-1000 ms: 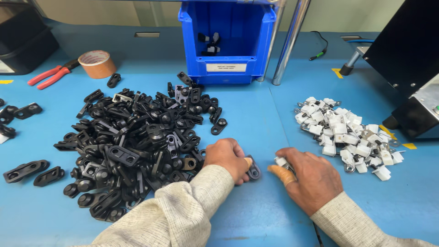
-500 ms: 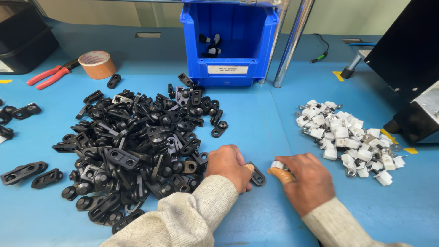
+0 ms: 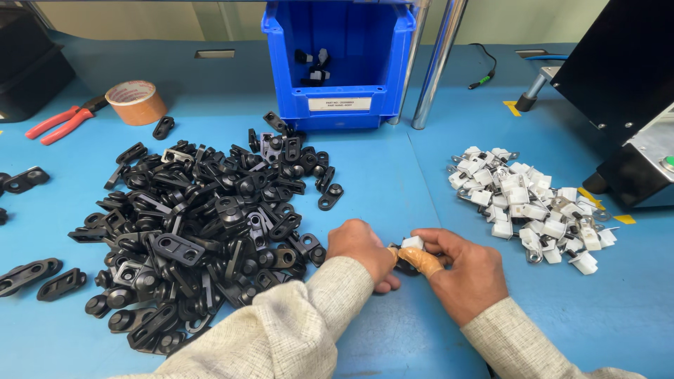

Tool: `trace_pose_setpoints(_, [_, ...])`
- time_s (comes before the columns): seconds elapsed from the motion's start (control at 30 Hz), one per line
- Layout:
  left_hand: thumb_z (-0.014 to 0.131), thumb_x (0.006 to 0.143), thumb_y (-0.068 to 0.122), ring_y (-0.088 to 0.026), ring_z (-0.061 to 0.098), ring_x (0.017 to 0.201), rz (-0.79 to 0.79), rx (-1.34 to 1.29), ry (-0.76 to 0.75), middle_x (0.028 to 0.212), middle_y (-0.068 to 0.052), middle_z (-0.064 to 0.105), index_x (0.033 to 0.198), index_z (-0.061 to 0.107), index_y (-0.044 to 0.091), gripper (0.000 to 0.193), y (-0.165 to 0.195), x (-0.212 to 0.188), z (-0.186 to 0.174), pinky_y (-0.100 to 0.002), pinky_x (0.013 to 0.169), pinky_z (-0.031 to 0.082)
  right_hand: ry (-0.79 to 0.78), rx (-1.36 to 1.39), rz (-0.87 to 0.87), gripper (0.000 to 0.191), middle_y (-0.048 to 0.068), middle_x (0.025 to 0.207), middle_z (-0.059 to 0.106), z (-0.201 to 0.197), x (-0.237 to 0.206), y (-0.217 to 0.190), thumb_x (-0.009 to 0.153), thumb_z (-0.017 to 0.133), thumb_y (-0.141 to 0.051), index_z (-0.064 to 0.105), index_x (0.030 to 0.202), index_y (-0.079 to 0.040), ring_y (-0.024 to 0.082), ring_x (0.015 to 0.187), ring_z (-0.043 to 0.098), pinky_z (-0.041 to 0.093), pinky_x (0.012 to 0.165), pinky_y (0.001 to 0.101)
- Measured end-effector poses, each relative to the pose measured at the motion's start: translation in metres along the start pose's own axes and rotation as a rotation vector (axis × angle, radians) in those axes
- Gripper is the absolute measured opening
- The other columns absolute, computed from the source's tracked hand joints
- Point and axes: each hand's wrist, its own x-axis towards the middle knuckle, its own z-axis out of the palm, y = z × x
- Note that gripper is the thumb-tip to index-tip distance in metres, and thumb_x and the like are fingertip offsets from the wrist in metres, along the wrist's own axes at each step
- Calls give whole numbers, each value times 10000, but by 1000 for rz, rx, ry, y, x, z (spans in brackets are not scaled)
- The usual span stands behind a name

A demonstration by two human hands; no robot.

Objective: The person picks a black plastic bracket from a pile on the workbench, presses a white plastic clip piece onto it by hand, and drops the finished assembly into a blue bin, repeating this cycle continuously.

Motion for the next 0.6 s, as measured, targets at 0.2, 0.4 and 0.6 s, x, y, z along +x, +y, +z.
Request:
trace_pose_setpoints(0.2, [650,929,20,-242,792,693,-28,198,-46,965,-165,741,1150,579,-25,237,8,0,-7,-294,513,620,73,-54,-187,439,61,923,803,-1,-5,0,738,812,-71,773,1166,-159,154,819,782,617,719,302])
trace_pose_setpoints(0.4, [618,943,47,-220,777,657,23,211,-88,871,-153,776,1087,635,36,145,5,1,-8,-274,485,595,220,-196,-647,434,61,881,766,4,-8,0,655,798,13,760,1072,-102,225,822,721,574,668,363])
trace_pose_setpoints(0.6, [563,970,57,-233,776,642,2,94,-102,852,-138,769,986,699,-5,150,1,6,-9,-280,477,604,159,-186,-685,401,57,853,762,2,-5,0,665,795,15,762,1048,-96,217,825,723,574,680,358])
